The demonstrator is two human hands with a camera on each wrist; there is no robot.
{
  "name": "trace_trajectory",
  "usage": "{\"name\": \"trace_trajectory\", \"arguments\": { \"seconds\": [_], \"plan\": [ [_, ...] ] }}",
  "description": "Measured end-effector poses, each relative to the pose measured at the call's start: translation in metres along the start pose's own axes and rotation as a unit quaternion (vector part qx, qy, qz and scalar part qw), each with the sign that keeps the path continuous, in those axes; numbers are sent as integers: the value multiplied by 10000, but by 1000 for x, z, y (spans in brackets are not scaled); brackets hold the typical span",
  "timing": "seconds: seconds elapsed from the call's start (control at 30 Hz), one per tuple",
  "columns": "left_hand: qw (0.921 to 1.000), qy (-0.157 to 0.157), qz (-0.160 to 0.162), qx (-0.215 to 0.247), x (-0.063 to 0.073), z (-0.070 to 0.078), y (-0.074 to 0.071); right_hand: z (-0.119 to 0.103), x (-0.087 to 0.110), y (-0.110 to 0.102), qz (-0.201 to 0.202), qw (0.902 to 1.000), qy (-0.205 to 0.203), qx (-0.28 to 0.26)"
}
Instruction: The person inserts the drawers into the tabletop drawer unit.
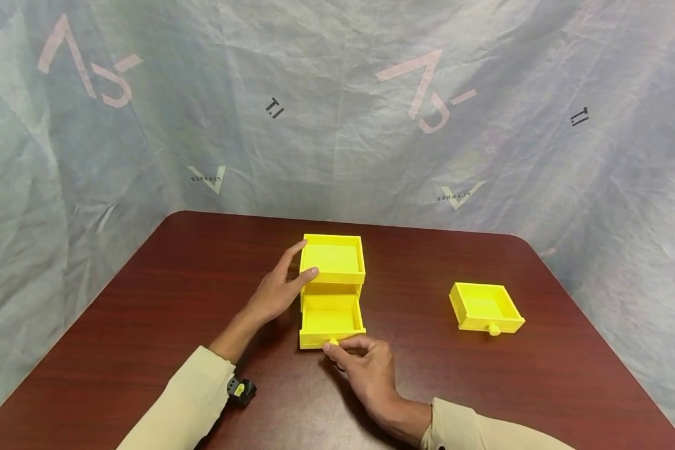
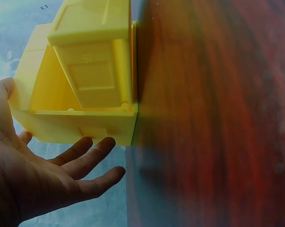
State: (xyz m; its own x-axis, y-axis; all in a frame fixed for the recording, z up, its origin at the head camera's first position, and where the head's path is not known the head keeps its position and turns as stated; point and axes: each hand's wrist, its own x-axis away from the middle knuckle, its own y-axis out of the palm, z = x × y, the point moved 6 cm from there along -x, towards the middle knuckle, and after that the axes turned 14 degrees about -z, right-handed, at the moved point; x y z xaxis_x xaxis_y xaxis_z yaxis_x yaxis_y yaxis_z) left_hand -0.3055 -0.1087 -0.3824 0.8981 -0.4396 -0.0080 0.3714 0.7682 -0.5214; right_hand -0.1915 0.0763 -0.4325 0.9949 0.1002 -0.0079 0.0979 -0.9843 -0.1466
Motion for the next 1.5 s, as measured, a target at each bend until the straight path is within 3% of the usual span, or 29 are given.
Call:
{"name": "trace_trajectory", "arguments": {
  "seconds": [0.97, 1.5],
  "plan": [
    [10000, 16, 26, -31, -1, -1, 1, 1, -10, 0, -109, 9997, -31, 193],
    [10000, 12, 23, 4, -1, -1, 1, 3, -15, -2, -216, 9993, 184, 242]
  ]
}}
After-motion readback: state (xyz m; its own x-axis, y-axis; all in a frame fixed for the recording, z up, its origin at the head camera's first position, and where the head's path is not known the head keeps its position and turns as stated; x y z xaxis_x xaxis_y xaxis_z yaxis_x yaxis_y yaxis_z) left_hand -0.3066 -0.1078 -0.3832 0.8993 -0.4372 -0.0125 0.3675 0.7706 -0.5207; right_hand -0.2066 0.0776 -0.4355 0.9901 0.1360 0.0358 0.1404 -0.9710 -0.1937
